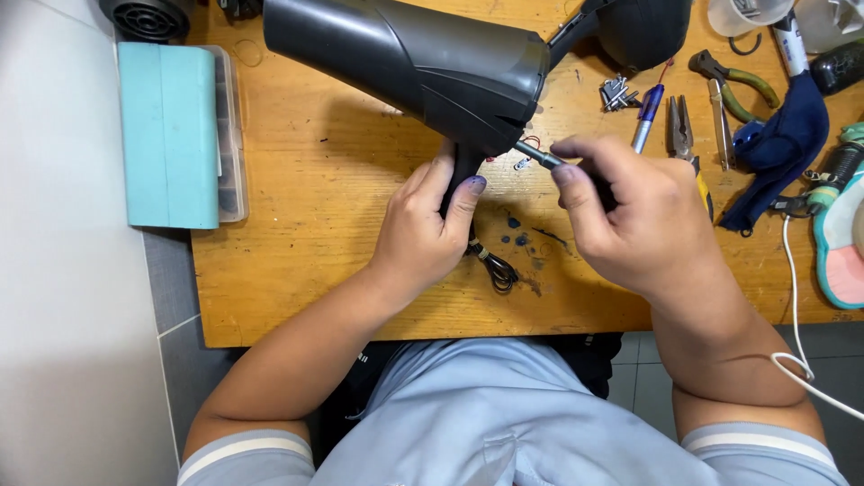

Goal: Disassembling a hair dryer to remove and inspect internal components like the fan and motor assembly.

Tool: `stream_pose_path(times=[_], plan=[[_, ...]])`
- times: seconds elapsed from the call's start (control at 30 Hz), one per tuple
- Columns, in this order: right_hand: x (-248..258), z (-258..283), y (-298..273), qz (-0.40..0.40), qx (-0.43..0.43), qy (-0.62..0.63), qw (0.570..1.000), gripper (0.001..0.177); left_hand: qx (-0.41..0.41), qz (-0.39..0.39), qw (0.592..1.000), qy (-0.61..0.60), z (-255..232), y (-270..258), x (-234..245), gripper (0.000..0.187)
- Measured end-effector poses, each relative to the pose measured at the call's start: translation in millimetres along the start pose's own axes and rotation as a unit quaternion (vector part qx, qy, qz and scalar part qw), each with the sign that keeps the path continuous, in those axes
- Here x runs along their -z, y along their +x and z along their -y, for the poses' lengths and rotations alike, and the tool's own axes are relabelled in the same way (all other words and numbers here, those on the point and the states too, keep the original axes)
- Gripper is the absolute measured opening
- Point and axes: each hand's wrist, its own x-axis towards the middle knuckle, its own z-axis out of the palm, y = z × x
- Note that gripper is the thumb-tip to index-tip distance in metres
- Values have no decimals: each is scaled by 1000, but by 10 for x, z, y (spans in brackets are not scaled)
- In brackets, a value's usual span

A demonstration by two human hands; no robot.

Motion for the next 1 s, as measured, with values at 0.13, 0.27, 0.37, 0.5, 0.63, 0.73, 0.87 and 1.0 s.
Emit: stream_pose_path(times=[0.13,0.27,0.37,0.5,0.63,0.73,0.87,1.0], plan=[[-44,-45,6,-42,72,-29,996,8,17,14,1000,0,-5,-5,-10,60],[-52,-7,44,-84,127,-38,988,12,8,12,1000,-15,-10,-5,-7,60],[-71,-10,35,-80,118,-25,990,15,14,11,1000,-20,-40,2,10,60],[-49,30,-8,-38,78,-71,994,26,18,12,999,-25,-69,22,31,59],[-48,31,24,-62,120,-93,986,15,8,8,1000,-24,-41,20,8,59],[-30,95,45,-100,141,-105,979,12,-4,6,999,-34,-57,20,20,57],[-38,143,59,-99,138,-115,979,12,1,4,998,-57,-75,24,47,55],[-53,130,30,-37,68,-178,981,23,-4,-7,998,-61,-78,42,72,51]])
